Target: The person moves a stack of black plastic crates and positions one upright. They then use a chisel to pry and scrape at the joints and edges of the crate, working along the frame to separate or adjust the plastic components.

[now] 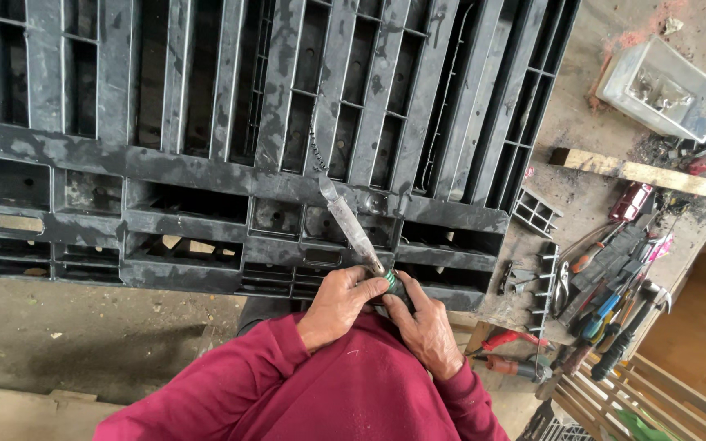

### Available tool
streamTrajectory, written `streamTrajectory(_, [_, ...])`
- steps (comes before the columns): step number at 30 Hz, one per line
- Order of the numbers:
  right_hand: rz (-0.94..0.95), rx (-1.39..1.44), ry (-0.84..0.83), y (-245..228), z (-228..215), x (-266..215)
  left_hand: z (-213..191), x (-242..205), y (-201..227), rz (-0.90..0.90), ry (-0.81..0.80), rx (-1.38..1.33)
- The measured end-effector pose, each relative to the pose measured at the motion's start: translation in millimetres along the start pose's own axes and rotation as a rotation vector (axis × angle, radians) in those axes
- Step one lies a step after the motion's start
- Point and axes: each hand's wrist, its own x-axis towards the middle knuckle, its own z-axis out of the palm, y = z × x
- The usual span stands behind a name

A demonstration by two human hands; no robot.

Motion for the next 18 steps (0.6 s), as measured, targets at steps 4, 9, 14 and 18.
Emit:
streamTrajectory(4, [0.019, -0.016, -0.021, -7, -2, 1, 0, 0, 3, -0.012, 0.001, -0.002])
streamTrajectory(9, [0.020, -0.005, -0.042, -14, -6, 2, 0, 2, 7, -0.023, 0.009, 0.021])
streamTrajectory(14, [0.032, -0.031, -0.047, -17, -9, 3, 2, 2, 8, -0.030, 0.018, 0.031])
streamTrajectory(18, [0.019, -0.034, -0.056, -17, -11, 5, 2, 3, 9, -0.027, 0.027, 0.044])
